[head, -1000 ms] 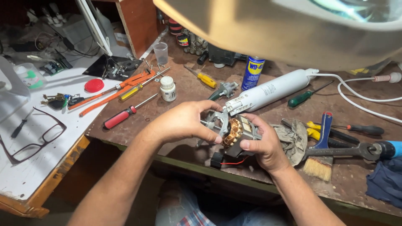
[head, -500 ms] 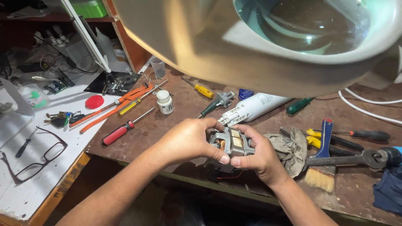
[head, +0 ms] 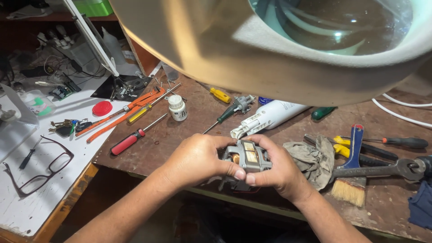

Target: Disassembling, cleaning, and lubricating an electric motor using hand tools at a repair bench.

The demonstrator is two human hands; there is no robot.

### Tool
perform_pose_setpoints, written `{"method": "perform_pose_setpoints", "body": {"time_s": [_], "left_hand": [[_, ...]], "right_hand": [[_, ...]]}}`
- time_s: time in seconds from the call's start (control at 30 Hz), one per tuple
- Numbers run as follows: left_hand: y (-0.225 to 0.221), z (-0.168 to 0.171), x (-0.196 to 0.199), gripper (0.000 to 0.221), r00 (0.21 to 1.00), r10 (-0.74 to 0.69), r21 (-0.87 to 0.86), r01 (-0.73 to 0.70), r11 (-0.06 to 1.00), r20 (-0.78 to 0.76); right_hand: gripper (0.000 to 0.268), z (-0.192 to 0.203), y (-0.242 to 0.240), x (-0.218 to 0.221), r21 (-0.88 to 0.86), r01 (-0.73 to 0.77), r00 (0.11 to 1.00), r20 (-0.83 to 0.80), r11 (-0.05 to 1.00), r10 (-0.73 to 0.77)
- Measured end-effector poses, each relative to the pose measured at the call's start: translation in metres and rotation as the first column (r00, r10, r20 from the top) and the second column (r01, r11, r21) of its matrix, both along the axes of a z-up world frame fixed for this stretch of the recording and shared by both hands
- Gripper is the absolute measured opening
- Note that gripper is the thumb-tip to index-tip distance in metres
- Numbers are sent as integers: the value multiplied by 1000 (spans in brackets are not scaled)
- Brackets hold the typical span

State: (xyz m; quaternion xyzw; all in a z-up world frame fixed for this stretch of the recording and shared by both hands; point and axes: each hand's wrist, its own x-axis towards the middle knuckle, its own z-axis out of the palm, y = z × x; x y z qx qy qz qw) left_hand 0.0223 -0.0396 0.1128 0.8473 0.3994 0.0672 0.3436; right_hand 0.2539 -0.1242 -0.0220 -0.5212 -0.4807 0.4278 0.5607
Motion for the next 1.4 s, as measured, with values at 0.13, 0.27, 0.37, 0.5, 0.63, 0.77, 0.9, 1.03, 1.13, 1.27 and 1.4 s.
{"method": "perform_pose_setpoints", "body": {"time_s": [0.13, 0.27, 0.37, 0.5, 0.63, 0.77, 0.9, 1.03, 1.13, 1.27, 1.4], "left_hand": [[57, -94, 2, 77, 930, 127, -440, 42, 897, 346], [84, -121, -4, 59, 945, 140, -608, 72, 790, 294], [87, -135, -17, 73, 937, 217, -706, 42, 707, 274], [83, -120, -16, 78, 960, 174, -681, 23, 732, 219], [88, -109, -11, 78, 990, 132, -485, -90, 870, 52], [81, -101, -15, 88, 997, 77, -242, -74, 967, 2], [56, -76, -50, 92, 992, -70, -74, 78, 994, 109], [52, -78, -45, 105, 986, -156, 6, 156, 988, 60], [62, -96, -36, 99, 989, -148, 93, 149, 984, -15], [64, -106, -34, 99, 994, -109, 153, 110, 982, -13], [63, -118, -35, 102, 992, -117, 248, 105, 963, 35]], "right_hand": [[98, 28, 10, -8, -170, -9, 976, 212, 985, 46], [74, 20, 40, -10, -264, -35, 929, 346, 964, 129], [73, 15, 56, -18, -274, -20, 921, 370, 962, 125], [81, -10, 73, -14, -216, 75, 918, 397, 974, 18], [74, -8, 77, -18, -172, 130, 925, 375, 977, -57], [61, -9, 52, -3, -27, 43, 955, 296, 999, -33], [77, 16, 7, 24, -107, -127, 947, 282, 986, 153], [110, 28, -4, 2, -213, -112, 744, 629, 971, 223], [125, 8, 7, 4, -235, -116, 594, 762, 965, 257], [124, -11, 15, 13, -98, -114, 612, 777, 989, 148], [122, -18, 23, 18, -13, -102, 724, 685, 995, 83]]}}
